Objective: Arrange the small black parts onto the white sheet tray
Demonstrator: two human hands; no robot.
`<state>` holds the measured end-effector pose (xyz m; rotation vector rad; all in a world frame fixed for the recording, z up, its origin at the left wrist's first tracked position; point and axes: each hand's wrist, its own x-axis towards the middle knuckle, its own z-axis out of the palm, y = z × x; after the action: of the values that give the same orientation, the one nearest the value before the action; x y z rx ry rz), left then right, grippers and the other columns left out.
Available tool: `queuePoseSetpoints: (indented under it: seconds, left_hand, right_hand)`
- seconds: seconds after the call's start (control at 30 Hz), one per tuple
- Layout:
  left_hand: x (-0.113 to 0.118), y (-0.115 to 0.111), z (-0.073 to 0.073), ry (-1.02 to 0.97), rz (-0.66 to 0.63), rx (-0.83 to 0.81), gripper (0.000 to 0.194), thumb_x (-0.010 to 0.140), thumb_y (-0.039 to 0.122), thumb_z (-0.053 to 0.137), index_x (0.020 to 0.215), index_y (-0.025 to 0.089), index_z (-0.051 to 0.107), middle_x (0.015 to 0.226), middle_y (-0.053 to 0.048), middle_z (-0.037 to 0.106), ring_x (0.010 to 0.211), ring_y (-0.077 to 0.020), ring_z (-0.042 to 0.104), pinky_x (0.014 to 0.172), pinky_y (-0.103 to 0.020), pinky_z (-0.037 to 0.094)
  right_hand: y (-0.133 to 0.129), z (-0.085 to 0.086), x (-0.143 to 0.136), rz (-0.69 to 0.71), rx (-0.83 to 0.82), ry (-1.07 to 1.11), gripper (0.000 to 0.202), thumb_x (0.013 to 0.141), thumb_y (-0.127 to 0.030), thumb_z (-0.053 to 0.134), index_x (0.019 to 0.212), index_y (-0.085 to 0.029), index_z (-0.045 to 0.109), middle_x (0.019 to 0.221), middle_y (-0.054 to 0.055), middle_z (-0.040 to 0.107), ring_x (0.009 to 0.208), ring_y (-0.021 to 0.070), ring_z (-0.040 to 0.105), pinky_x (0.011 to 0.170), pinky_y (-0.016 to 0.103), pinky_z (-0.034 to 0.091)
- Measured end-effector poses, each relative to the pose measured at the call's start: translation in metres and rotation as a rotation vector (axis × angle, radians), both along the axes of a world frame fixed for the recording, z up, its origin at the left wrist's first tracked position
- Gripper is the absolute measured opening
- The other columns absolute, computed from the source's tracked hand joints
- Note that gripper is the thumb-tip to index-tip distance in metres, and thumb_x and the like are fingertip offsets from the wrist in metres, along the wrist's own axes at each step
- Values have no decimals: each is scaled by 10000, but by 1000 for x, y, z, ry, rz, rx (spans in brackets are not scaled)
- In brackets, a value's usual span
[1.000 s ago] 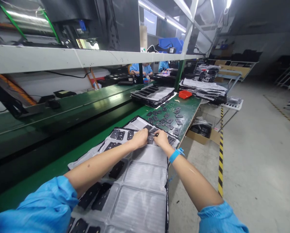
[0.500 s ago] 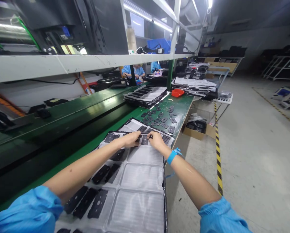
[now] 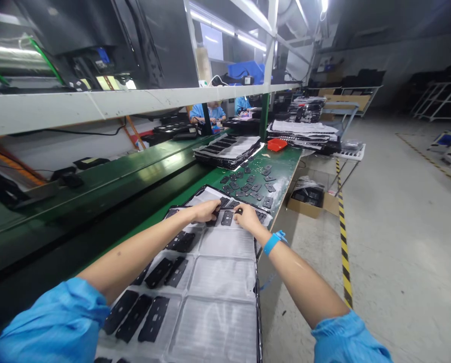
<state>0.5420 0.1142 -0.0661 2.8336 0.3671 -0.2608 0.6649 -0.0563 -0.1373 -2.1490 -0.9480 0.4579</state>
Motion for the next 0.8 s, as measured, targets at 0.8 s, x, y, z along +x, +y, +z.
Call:
queuePoseSetpoints:
  seconds: [0.8]
  left_hand:
    - [4,-43,9,-152,270,-5,542,1103,524,278,1200,135,643,1235,-237,759,1199,-367,723,977,-412,528]
  right_hand:
    - [0,10,-3,-124,-223,-250,291,1029,-357,727,1250,-170,695,1270,100,700,1099,246,708,946,444,614]
